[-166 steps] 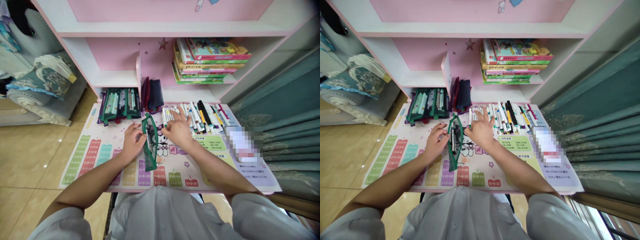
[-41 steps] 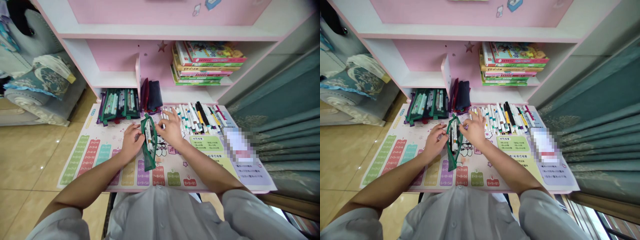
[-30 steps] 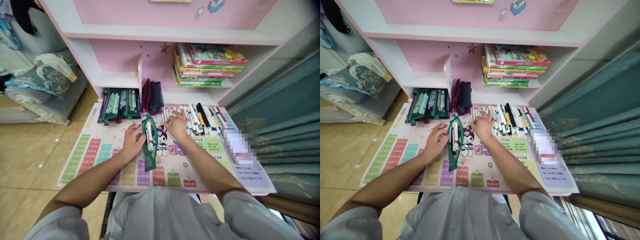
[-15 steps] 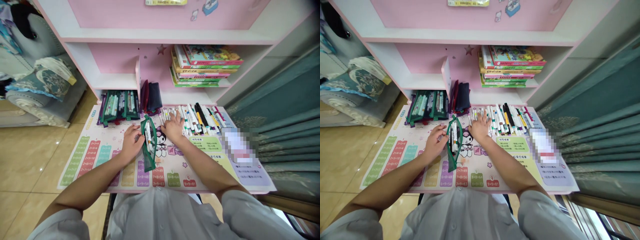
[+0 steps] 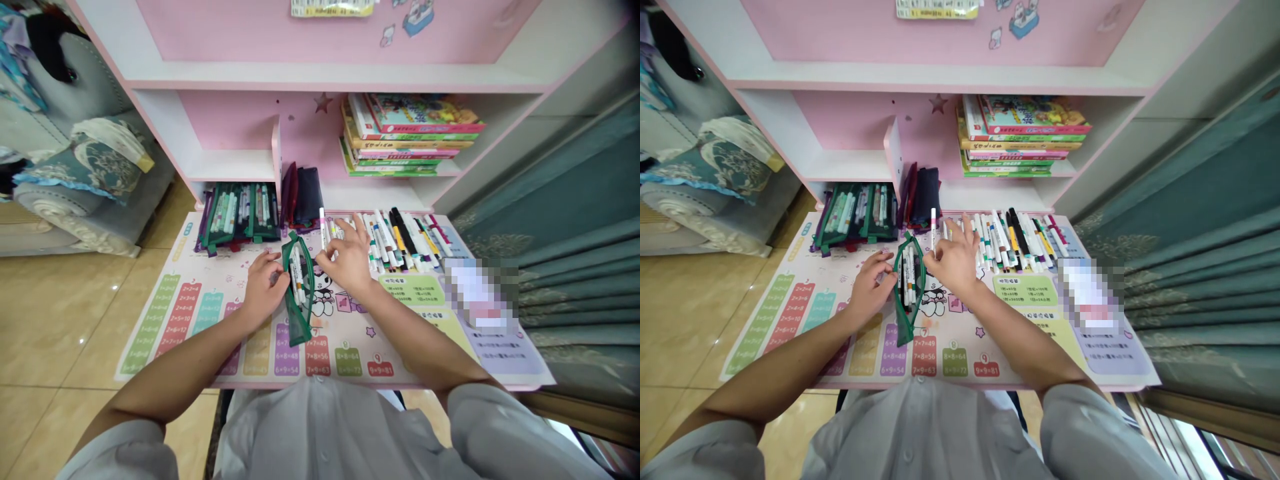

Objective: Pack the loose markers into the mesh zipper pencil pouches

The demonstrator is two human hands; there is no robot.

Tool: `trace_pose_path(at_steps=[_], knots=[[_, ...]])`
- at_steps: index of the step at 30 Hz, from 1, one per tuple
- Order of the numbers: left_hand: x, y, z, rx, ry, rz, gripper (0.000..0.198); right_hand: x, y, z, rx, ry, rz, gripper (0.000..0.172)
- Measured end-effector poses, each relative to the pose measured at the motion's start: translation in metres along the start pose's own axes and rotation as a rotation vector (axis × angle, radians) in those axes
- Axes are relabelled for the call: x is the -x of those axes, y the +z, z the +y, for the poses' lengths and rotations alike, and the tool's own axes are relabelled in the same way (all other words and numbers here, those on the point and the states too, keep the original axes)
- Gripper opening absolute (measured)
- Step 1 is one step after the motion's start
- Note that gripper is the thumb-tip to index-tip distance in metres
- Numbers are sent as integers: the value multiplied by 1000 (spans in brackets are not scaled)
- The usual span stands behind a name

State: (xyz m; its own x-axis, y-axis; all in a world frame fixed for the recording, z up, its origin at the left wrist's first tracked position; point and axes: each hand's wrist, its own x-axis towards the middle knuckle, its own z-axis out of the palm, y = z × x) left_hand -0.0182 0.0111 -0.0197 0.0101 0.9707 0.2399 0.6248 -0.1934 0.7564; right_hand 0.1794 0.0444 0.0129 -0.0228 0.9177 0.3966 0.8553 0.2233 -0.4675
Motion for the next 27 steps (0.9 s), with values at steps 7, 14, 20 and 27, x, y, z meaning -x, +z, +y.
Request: trace_pose_path(at_steps=[7, 14, 20, 27], knots=[[-1, 0, -2, -20, 31, 4, 13, 23, -23, -30, -66, -87, -343, 19], [-2, 1, -2, -11, 28, 4, 15, 28, -18, -37, -46, -122, -516, 19], [-2, 0, 0, -1, 17, -2, 14, 34, 1, -34, -49, -129, -510, 17], [-2, 0, 2, 7, 6, -6, 15, 36, 12, -29, -55, -161, -496, 17]])
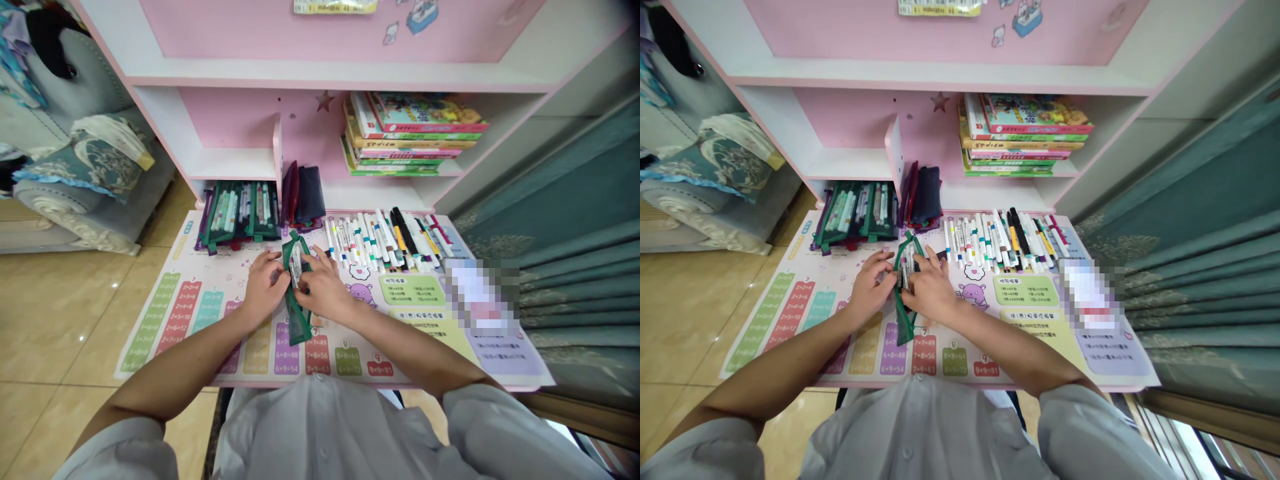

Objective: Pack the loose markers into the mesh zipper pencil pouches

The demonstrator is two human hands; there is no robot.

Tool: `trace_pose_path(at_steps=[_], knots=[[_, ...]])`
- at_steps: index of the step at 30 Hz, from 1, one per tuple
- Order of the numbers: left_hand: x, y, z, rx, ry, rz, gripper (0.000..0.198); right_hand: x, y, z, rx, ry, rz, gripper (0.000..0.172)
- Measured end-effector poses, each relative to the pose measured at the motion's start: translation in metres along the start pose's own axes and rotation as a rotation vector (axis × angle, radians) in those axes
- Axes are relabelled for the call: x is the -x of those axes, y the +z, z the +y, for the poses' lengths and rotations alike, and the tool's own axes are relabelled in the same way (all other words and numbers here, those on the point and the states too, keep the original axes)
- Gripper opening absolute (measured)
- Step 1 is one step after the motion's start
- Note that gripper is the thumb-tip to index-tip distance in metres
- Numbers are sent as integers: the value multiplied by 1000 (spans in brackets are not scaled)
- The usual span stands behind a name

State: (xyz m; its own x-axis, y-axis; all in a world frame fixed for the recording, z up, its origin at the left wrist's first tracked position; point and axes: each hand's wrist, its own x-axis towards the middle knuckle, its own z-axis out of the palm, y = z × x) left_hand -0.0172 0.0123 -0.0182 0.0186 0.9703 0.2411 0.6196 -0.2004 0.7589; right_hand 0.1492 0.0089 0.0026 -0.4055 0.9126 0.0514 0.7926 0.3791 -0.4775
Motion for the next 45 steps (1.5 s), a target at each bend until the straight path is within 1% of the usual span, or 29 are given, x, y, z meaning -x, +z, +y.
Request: trace_pose_path(at_steps=[5, 10, 13, 16, 18, 20, 21, 24, 26, 28, 33, 37, 40, 43, 45], knots=[[0, -1, 1, -6, 4, -9, 14, 0, -2, 1, -15, -27, 59, 15], [0, -2, 1, 0, -6, -17, 13, 0, -9, 2, 13, -54, 97, 10], [0, -2, 1, 2, -5, -16, 14, 0, -17, 6, 62, -90, 26, 10], [1, -1, 1, -2, -7, -10, 13, 1, -24, 9, 119, -126, -85, 23], [0, -1, 1, -5, -4, -4, 12, 2, -25, 12, 184, -144, -115, 33], [0, -1, 1, -5, 4, -1, 12, 2, -23, 14, 271, -177, -94, 38], [0, -1, 1, -5, 8, 1, 13, 1, -22, 16, 308, -195, -65, 37], [0, -1, 1, -5, 12, 1, 13, -1, -17, 20, 355, -233, 26, 27], [0, -1, 0, -10, 13, -3, 13, -2, -16, 21, 345, -257, 52, 21], [0, -1, -1, -17, 18, -13, 13, -2, -17, 21, 335, -302, 68, 20], [3, -6, 4, -74, 58, -72, 17, -1, -25, 18, 326, -442, 96, 22], [6, -17, 16, -202, 126, -104, 18, 1, -29, 16, 305, -493, 71, 24], [7, -25, 23, -290, 173, -209, 17, 1, -31, 13, 282, -525, 58, 26], [6, -29, 27, -345, 181, -320, 16, 2, -33, 11, 283, -554, 25, 25], [5, -29, 28, -369, 175, -369, 16, 1, -32, 11, 288, -566, 1, 26]])
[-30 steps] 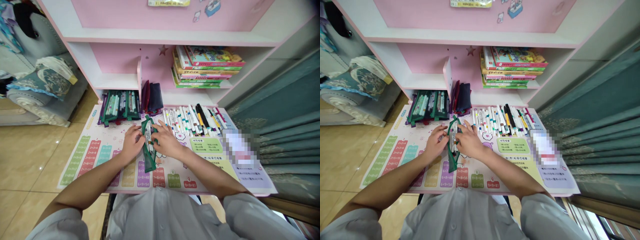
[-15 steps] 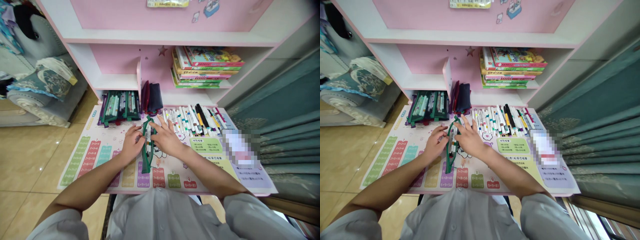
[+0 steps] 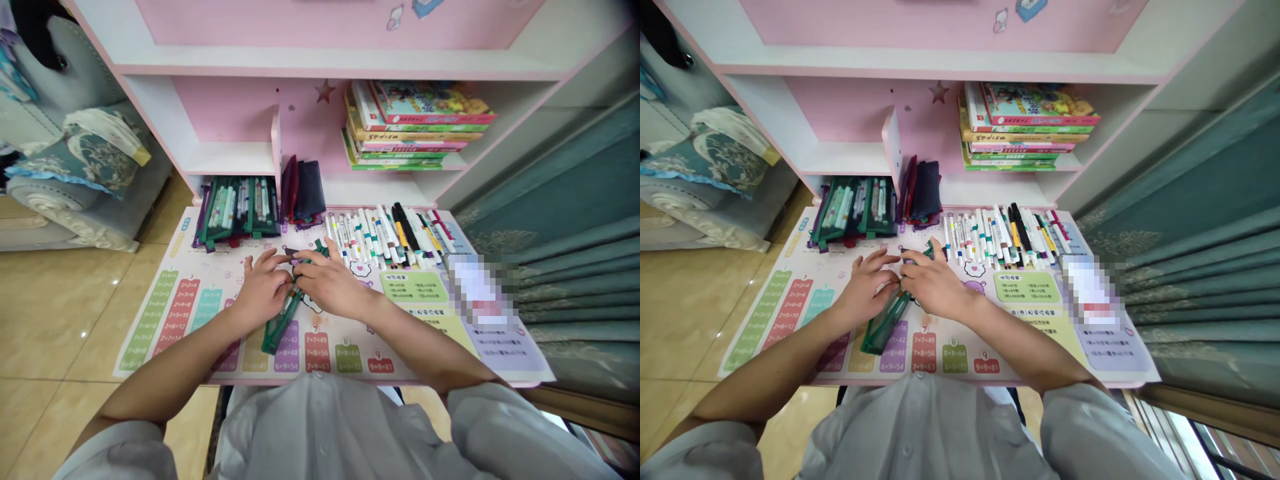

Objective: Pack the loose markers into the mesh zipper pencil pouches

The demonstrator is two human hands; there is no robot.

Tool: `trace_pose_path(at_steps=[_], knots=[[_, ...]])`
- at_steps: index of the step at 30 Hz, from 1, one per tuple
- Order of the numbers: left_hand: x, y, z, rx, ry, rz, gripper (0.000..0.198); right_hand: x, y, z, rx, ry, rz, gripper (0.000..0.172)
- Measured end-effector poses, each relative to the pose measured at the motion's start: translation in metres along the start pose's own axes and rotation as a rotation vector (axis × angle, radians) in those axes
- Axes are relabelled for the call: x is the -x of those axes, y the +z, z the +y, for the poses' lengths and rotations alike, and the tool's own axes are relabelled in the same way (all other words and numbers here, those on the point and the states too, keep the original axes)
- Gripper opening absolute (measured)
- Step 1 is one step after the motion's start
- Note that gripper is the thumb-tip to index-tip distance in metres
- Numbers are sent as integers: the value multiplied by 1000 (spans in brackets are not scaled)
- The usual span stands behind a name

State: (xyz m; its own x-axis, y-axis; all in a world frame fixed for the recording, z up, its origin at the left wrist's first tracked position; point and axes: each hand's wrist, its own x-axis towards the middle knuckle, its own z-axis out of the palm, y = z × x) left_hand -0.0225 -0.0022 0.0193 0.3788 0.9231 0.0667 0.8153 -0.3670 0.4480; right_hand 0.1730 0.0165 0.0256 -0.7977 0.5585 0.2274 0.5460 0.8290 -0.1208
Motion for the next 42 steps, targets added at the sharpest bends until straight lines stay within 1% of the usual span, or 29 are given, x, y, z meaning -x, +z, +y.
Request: trace_pose_path(at_steps=[3, 5, 9, 11, 12, 15, 16, 18, 20, 25, 27, 30, 36, 39, 42], knots=[[-2, -1, 1, -10, -28, -42, 14, 0, 4, 0, 6, -1, -11, 27], [-3, -4, 1, 7, -67, -44, 15, 1, 7, 2, 19, 20, -2, 27], [-6, -16, -9, 74, -142, 40, 24, 3, 8, 8, 43, 113, 39, 26], [-7, -23, -17, 75, -136, 73, 26, 3, 6, 13, 27, 156, 64, 27], [-8, -26, -21, 61, -125, 69, 29, 3, 5, 15, 8, 177, 72, 27], [-11, -31, -34, -24, -124, 10, 41, 3, 0, 21, -63, 250, 75, 27], [-12, -31, -38, -53, -139, -8, 41, 3, -1, 23, -83, 269, 71, 27], [-14, -29, -42, -93, -165, -42, 35, 3, -3, 24, -103, 292, 63, 27], [-15, -25, -43, -114, -174, -87, 30, 3, -3, 23, -93, 290, 60, 27], [-14, -16, -36, -168, -148, -306, 31, 4, -3, 19, -19, 261, 50, 28], [-13, -14, -35, -171, -120, -335, 25, 4, -3, 17, -7, 251, 50, 28], [-12, -14, -39, -150, -116, -269, 15, 4, -3, 15, -12, 244, 53, 29], [-15, -18, -48, -84, -182, -42, 16, 4, -2, 10, -48, 247, 45, 28], [-16, -21, -47, -63, -170, 19, 19, 4, -1, 11, -86, 267, 36, 23], [-16, -21, -44, -60, -146, 52, 21, 2, 0, 13, -115, 296, 36, 17]])
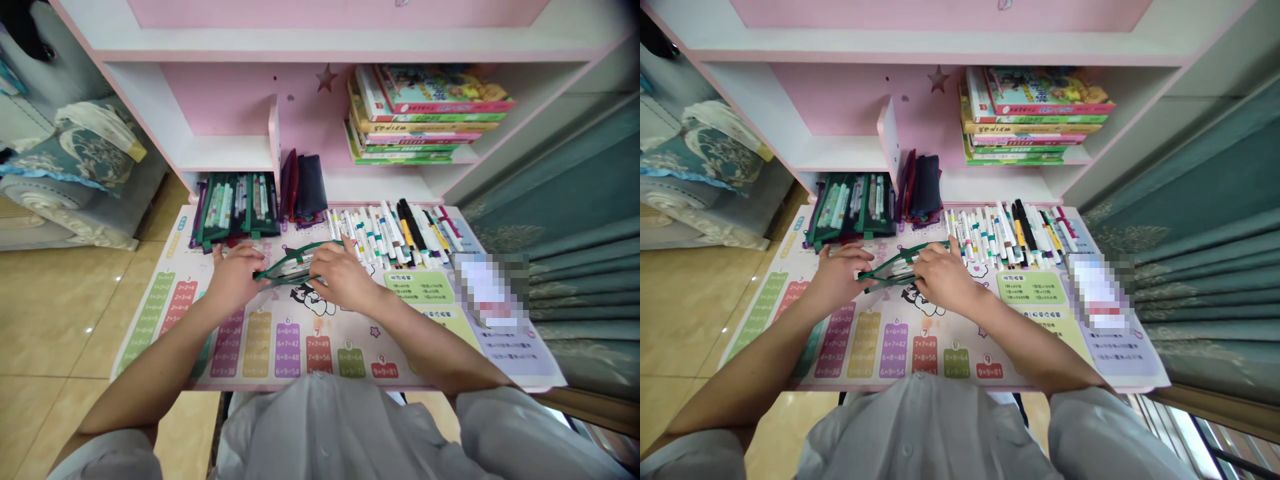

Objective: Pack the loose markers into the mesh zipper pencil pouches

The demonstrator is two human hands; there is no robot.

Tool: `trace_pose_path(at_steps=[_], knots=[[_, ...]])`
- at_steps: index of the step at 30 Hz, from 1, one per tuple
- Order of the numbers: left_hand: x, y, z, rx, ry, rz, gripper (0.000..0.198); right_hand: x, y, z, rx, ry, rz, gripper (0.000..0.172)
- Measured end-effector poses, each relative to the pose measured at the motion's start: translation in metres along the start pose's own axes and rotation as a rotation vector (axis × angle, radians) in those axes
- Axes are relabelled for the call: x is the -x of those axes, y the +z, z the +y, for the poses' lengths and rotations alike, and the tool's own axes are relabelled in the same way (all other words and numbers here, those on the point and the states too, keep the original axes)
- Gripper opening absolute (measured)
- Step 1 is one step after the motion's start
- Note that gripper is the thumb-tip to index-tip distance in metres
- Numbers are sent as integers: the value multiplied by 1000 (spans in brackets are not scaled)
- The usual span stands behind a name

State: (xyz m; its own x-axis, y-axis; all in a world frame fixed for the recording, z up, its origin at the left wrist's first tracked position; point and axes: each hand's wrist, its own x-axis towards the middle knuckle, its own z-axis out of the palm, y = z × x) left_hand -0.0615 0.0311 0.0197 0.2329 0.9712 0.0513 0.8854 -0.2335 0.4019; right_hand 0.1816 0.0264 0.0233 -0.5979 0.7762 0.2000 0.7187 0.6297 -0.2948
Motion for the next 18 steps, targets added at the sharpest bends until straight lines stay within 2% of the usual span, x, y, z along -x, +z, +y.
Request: trace_pose_path(at_steps=[4, 9, 12, 18], knots=[[5, 2, 0, 32, -40, 33, 21, -6, 4, -5, -53, -12, 41, 10], [16, 8, -4, 107, -58, 93, 16, -19, 18, -30, -96, -105, 121, 31], [21, 8, -4, 117, -36, 85, 9, -28, 26, -49, -85, -105, 132, 39], [23, 1, -6, 95, -23, 26, 10, -36, 31, -63, -157, -14, 72, 27]])
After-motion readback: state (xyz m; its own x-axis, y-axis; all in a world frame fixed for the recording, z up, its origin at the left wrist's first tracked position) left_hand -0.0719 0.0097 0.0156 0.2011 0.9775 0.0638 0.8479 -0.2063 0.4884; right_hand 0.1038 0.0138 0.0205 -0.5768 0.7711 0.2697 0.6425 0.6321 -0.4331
